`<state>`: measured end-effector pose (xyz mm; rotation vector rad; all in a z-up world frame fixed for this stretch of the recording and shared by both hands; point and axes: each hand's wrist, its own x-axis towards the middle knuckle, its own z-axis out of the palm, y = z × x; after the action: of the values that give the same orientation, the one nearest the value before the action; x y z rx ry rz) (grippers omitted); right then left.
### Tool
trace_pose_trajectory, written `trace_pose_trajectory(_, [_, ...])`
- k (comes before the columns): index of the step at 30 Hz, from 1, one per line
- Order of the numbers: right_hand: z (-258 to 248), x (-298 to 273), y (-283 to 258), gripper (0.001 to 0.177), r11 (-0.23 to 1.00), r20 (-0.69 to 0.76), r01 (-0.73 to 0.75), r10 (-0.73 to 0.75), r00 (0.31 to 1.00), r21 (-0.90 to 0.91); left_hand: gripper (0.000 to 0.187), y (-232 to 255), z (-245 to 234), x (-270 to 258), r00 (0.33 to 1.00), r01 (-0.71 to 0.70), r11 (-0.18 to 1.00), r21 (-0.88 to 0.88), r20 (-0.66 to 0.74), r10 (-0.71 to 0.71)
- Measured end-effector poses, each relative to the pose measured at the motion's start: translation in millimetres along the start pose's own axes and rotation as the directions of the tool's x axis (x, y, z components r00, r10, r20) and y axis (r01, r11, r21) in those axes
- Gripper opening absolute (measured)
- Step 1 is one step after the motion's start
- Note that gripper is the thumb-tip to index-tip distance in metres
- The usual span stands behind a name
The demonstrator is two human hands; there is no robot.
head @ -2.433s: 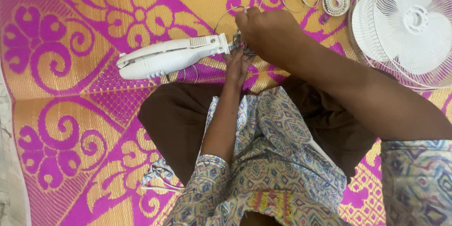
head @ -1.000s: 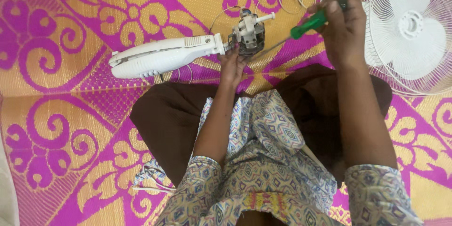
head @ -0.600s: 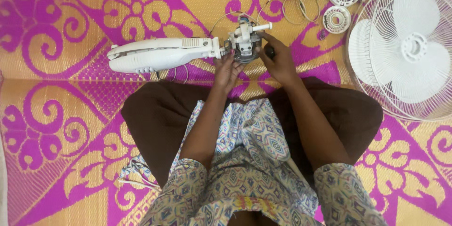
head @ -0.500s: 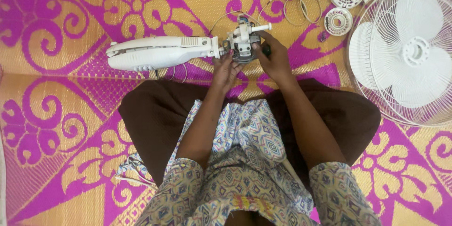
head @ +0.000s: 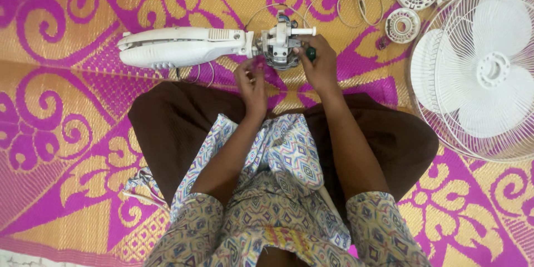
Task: The person sits on a mat and uses a screwdriver to tighten screws on the motor housing of a disassembled electric fan. The fan blade and cage are visible nearby, but the person only works on the motor unit.
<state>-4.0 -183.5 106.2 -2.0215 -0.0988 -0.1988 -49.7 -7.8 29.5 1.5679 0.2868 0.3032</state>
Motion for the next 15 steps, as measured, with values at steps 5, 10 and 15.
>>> trace_pose_trajectory(5, [0,-2,0,0.022,0.998,0.006,-0.005,0.005,1.000,0.061,0.021,15,3,5,0.936,-0.346,0.932,0.110,0.108,0.335])
trace_pose_trajectory(10, [1,-6,5,0.024,0.995,0.011,-0.051,0.050,0.999,0.085,0.019,23,-6,13,0.946,-0.320,0.931,0.177,0.106,0.305])
trace_pose_trajectory(15, [1,-5,7,0.021,0.994,0.010,0.018,-0.019,1.000,0.104,0.013,24,-11,17,0.904,-0.423,0.889,0.176,0.153,0.400])
